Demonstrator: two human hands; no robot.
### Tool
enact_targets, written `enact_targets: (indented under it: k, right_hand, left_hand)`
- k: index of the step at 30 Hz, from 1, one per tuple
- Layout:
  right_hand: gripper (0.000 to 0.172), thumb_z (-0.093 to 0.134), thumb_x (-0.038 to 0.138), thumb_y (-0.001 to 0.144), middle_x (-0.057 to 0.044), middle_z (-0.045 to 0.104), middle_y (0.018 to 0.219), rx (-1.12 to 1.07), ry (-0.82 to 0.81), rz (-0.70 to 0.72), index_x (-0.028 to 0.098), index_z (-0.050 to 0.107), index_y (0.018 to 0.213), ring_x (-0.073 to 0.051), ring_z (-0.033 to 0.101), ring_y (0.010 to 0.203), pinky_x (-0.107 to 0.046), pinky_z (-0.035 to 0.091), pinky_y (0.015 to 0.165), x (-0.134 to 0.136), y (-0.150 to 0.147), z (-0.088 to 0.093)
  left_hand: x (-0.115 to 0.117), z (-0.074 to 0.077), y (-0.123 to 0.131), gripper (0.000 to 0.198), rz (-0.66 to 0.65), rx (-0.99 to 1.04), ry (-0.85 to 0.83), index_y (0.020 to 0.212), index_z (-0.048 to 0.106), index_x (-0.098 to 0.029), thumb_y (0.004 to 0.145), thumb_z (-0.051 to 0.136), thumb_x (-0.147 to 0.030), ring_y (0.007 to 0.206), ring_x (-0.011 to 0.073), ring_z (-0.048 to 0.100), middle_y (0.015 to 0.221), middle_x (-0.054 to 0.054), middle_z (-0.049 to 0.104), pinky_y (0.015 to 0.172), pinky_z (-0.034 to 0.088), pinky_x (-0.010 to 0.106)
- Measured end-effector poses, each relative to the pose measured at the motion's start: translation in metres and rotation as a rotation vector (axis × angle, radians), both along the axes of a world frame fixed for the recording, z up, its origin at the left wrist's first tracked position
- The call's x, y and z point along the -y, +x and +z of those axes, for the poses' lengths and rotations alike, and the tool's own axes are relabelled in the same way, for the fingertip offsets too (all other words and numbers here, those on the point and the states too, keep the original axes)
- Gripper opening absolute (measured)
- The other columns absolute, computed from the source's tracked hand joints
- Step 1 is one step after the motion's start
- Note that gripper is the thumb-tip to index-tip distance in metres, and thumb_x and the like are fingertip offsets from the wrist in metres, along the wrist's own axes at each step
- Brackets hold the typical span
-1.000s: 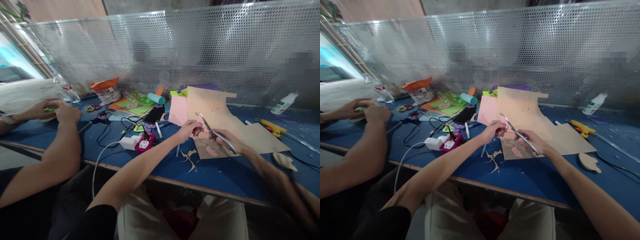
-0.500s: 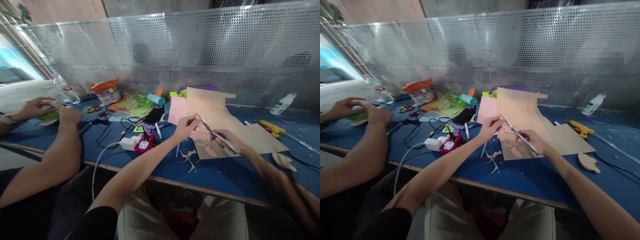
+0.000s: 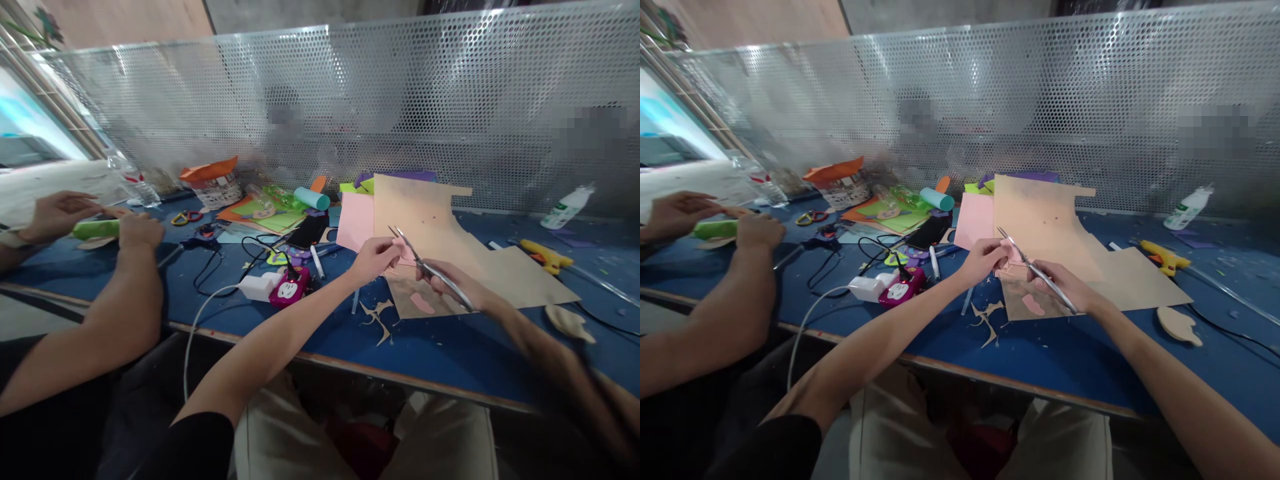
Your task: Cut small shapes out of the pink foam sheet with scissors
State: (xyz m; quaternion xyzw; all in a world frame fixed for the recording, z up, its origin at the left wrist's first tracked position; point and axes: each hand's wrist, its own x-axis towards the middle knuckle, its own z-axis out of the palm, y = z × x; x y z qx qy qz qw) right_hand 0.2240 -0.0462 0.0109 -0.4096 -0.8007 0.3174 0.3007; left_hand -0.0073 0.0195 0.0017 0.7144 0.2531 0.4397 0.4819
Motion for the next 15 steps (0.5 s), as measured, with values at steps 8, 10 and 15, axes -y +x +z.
enact_targets:
  k: [8,10,15]
  right_hand:
    - [0.053,0.047,0.074,0.084,0.000,0.054,0.069,0.084,0.091,-0.011,0.022,0.056,0.081,-0.017,0.045,0.060,-0.030,0.038,0.059,0.001,0.000,0.003]
    - [0.049,0.049,0.070,0.085,0.001,0.053,0.068,0.100,0.098,0.005,0.022,0.055,0.080,-0.016,0.044,0.059,-0.029,0.037,0.058,-0.001,0.004,0.001]
    - [0.036,0.054,0.057,0.086,0.003,0.049,0.065,0.133,0.090,-0.009,0.022,0.052,0.077,-0.014,0.042,0.057,-0.027,0.033,0.057,-0.006,0.011,-0.005]
  left_hand:
    - [0.004,0.004,0.000,0.034,-0.038,0.029,-0.004,0.064,0.055,-0.018,0.090,0.061,-0.039,0.058,0.0096,0.046,0.057,-0.003,0.051,0.060,0.036,0.026]
    - [0.005,0.006,-0.001,0.035,-0.052,0.018,0.000,0.062,0.053,-0.018,0.089,0.061,-0.039,0.057,0.0092,0.044,0.056,-0.003,0.049,0.060,0.035,0.026]
    - [0.004,0.008,-0.004,0.040,-0.058,0.010,0.002,0.064,0.055,-0.017,0.092,0.064,-0.045,0.054,0.0082,0.040,0.055,-0.004,0.047,0.057,0.030,0.026]
